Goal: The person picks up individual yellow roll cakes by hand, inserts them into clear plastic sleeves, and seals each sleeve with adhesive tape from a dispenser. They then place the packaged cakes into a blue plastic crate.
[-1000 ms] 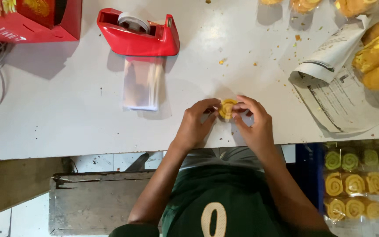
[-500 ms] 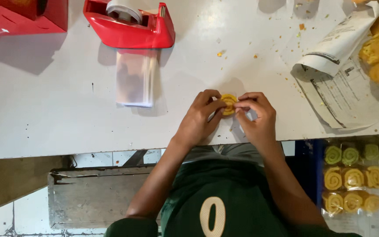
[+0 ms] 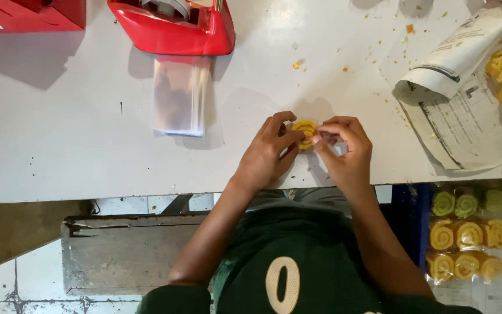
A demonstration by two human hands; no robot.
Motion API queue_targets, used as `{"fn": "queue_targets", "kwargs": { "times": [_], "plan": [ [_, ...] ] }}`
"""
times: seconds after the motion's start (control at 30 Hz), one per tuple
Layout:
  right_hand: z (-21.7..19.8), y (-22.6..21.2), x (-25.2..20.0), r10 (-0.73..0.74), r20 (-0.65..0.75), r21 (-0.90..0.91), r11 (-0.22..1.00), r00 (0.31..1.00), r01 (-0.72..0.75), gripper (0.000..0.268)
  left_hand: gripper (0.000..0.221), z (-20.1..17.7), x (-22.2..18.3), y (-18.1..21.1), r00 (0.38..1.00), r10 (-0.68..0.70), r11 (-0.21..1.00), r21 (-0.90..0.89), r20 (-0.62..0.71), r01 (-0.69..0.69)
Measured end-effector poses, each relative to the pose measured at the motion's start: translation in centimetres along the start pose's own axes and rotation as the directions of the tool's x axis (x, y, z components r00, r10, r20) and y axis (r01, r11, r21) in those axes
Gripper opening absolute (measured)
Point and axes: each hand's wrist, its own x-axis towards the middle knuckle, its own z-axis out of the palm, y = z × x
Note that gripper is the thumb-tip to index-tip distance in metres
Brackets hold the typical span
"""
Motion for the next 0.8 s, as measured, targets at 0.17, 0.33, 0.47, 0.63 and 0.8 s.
{"fn": "queue_targets", "kwargs": {
  "times": [0.17, 0.33, 0.47, 0.63, 0.8],
  "plan": [
    [0.3, 0.6, 0.1, -0.039, 0.019, -0.086, 0.996, 0.999, 0.040, 0.022, 0.020, -0.1, -0.1, 0.0, 1.000, 0.018, 1.000, 0.003, -0.009, -0.018],
    [0.3, 0.8, -0.2, -0.023, 0.022, -0.085, 0.996, 0.999, 0.024, 0.022, 0.022, 0.2, -0.3, -0.2, 0.999, 0.036, 0.999, 0.006, -0.012, -0.036],
    [0.3, 0.5, 0.9, -0.019, 0.032, -0.073, 0.997, 0.999, 0.021, 0.021, 0.023, 1.0, -0.5, -1.0, 0.999, 0.047, 0.998, 0.033, -0.008, -0.047],
    [2.5, -2.9, 7.6, -0.174, 0.118, -0.061, 0.981, 0.978, 0.182, 0.021, 0.012, 0.7, -0.6, -0.6, 0.998, 0.045, 0.997, 0.063, -0.052, -0.042],
    [8.1, -8.4, 17.6, -0.375, 0.263, -0.054, 0.914, 0.889, 0.401, 0.016, 0.018, 0.6, -1.0, -0.9, 0.996, 0.089, 0.996, 0.019, -0.006, -0.088]
  ]
}}
